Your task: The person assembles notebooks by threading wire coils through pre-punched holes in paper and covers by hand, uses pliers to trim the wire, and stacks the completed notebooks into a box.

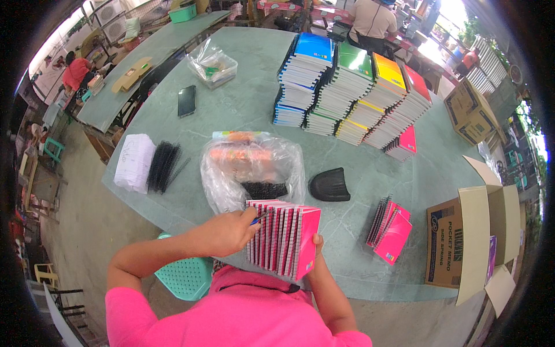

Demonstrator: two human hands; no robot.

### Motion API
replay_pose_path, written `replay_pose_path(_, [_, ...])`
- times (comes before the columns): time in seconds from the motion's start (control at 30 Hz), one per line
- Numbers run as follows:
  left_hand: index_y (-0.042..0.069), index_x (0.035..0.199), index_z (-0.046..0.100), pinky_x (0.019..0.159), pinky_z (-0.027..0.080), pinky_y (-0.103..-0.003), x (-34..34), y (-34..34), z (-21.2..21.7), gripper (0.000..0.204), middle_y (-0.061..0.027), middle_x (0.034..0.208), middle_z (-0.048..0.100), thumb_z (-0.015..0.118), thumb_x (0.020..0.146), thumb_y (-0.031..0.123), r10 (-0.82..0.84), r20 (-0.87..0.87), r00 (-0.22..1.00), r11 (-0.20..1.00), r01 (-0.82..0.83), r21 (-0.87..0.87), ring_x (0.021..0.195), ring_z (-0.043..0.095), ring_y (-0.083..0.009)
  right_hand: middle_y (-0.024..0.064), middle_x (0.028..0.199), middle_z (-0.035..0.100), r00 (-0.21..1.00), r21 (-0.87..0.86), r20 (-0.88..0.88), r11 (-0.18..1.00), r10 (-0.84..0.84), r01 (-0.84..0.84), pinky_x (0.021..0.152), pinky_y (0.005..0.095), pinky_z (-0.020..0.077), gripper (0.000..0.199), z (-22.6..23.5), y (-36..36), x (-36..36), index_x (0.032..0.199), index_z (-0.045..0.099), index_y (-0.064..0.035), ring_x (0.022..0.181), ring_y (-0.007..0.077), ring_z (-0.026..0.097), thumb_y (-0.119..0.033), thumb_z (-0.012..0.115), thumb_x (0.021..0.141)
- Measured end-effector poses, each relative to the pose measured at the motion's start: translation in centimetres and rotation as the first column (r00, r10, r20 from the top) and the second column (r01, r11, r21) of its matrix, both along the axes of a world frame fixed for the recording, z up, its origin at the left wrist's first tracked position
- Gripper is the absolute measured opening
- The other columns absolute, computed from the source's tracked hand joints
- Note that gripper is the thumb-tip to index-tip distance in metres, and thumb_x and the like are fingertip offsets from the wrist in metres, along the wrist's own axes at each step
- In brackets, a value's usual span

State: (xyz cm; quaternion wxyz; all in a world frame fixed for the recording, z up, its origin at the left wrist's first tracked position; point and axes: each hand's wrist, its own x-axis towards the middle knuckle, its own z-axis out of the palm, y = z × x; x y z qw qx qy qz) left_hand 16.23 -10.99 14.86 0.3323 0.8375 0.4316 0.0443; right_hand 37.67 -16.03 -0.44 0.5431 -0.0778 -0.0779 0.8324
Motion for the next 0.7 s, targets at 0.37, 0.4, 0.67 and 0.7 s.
replay_pose_path(0.37, [0.001, 0.092, 0.046, 0.060, 0.050, -0.034, -0.8, 1.8, 0.9, 0.039, -0.0143, 0.083, 0.059, 0.040, 0.090, 0.039, 0.270, 0.258, 0.928, 0.537, 0.077, -0.840, 0.069, 0.061, -0.0237, 0.0155, 0.111, 0.056, 0.999, -0.049, 0.038, 0.999, -0.010, 0.012, 0.087, 0.0419, 0.0457, 0.072, 0.8, -0.2, 0.2, 0.120, 0.043, 0.0007, 0.097, 0.0274, 0.057, -0.035, 0.068, 0.063])
replay_pose_path(0.4, [0.001, 0.092, 0.046, 0.061, 0.051, -0.034, -0.7, 1.9, 0.8, 0.038, -0.0142, 0.083, 0.059, 0.040, 0.091, 0.039, 0.297, 0.247, 0.923, 0.488, 0.075, -0.869, 0.070, 0.061, -0.0235, 0.0155, 0.111, 0.056, 0.999, -0.046, 0.040, 0.999, -0.005, 0.007, 0.087, 0.0419, 0.0457, 0.072, 0.8, -0.2, 0.2, 0.120, 0.043, 0.0007, 0.097, 0.0274, 0.057, -0.035, 0.068, 0.063])
replay_pose_path(0.67, [-0.001, 0.092, 0.045, 0.061, 0.049, -0.039, 0.4, 0.1, 0.2, 0.039, -0.0197, 0.080, 0.056, 0.036, 0.092, 0.036, -0.028, -0.011, 1.000, 0.998, 0.028, 0.054, 0.072, 0.060, -0.0300, 0.0154, 0.110, 0.056, 0.998, -0.027, 0.055, 1.000, 0.008, -0.006, 0.087, 0.0418, 0.0459, 0.072, 0.7, -0.1, 0.2, 0.120, 0.043, 0.0007, 0.097, 0.0274, 0.057, -0.034, 0.069, 0.062])
replay_pose_path(0.7, [-0.001, 0.093, 0.045, 0.063, 0.048, -0.042, 0.4, -0.1, 0.1, 0.040, -0.0219, 0.080, 0.056, 0.036, 0.091, 0.038, 0.007, 0.000, 1.000, 0.999, -0.007, 0.051, 0.073, 0.058, -0.0344, 0.0154, 0.110, 0.056, 0.998, -0.012, 0.059, 1.000, 0.012, -0.011, 0.087, 0.0418, 0.0460, 0.072, 0.9, 0.1, 0.1, 0.120, 0.043, 0.0007, 0.097, 0.0273, 0.057, -0.034, 0.069, 0.062])
